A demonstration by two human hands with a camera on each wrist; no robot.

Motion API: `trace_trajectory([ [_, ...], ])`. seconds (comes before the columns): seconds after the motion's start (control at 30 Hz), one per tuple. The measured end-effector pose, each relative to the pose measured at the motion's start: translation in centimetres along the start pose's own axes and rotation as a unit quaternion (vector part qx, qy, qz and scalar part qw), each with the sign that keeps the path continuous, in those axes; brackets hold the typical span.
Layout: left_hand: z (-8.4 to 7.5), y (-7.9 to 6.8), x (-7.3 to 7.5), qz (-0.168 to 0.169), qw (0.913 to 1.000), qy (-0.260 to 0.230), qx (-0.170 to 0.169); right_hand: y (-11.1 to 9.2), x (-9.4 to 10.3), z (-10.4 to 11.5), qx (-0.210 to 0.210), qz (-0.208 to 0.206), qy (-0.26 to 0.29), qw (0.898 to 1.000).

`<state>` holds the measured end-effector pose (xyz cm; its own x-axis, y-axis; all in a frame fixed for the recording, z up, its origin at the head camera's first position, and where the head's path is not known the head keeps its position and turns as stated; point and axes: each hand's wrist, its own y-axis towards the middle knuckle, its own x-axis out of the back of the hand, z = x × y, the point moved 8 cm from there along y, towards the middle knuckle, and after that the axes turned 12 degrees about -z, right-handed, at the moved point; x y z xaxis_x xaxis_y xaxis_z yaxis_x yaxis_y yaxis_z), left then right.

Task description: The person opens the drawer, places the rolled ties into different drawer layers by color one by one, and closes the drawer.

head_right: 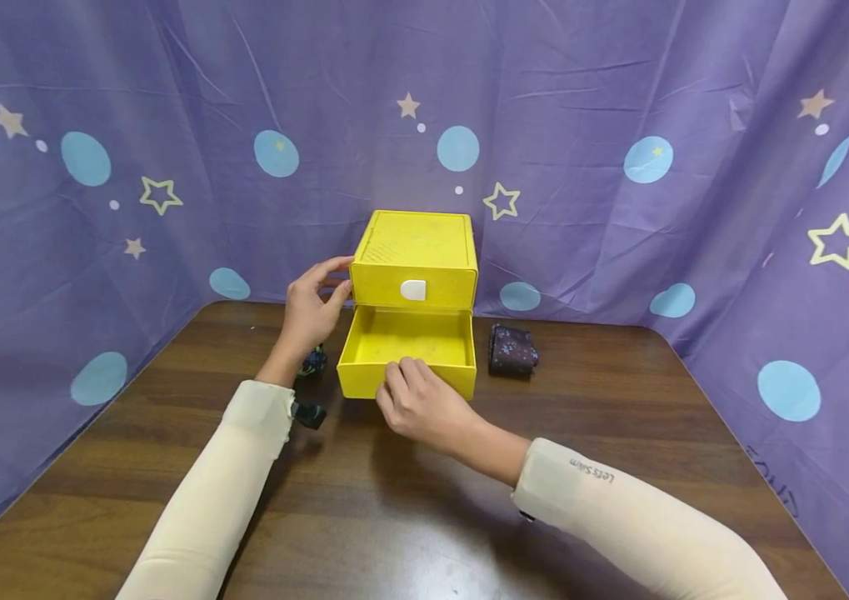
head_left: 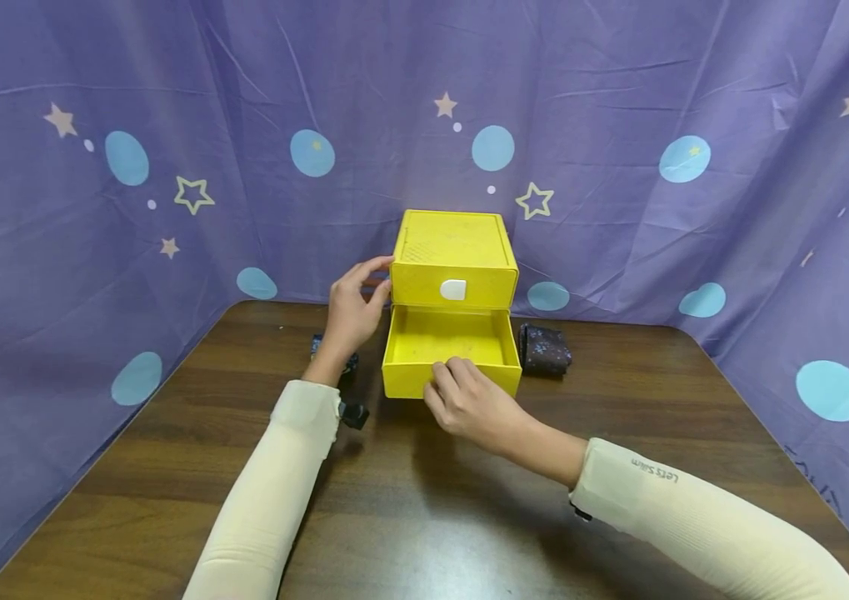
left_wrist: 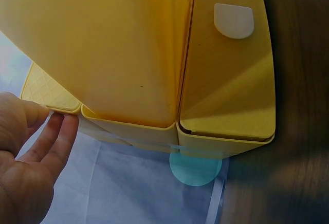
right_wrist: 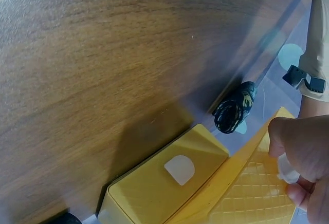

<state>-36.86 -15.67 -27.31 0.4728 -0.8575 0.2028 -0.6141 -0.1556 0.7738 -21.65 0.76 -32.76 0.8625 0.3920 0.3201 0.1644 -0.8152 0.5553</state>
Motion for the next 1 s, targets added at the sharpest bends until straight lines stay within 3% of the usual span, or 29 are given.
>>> trace_trajectory([
  [0.5,0.0,0.1,0.0,-0.002,1.0000,-0.002,-0.004,0.2,0.6,0.2,-0.002,0.023,0.003,1.000],
  [0.77,0.1,0.0,-0.1,-0.001,1.0000,-0.005,0.002,0.3,1.1,0.3,-0.003,0.003,0.007,1.000],
  [1.0,0.1,0.1,-0.1,-0.002,1.0000,-0.005,-0.003,0.1,1.1,0.6,-0.010,0.029,0.021,0.999],
])
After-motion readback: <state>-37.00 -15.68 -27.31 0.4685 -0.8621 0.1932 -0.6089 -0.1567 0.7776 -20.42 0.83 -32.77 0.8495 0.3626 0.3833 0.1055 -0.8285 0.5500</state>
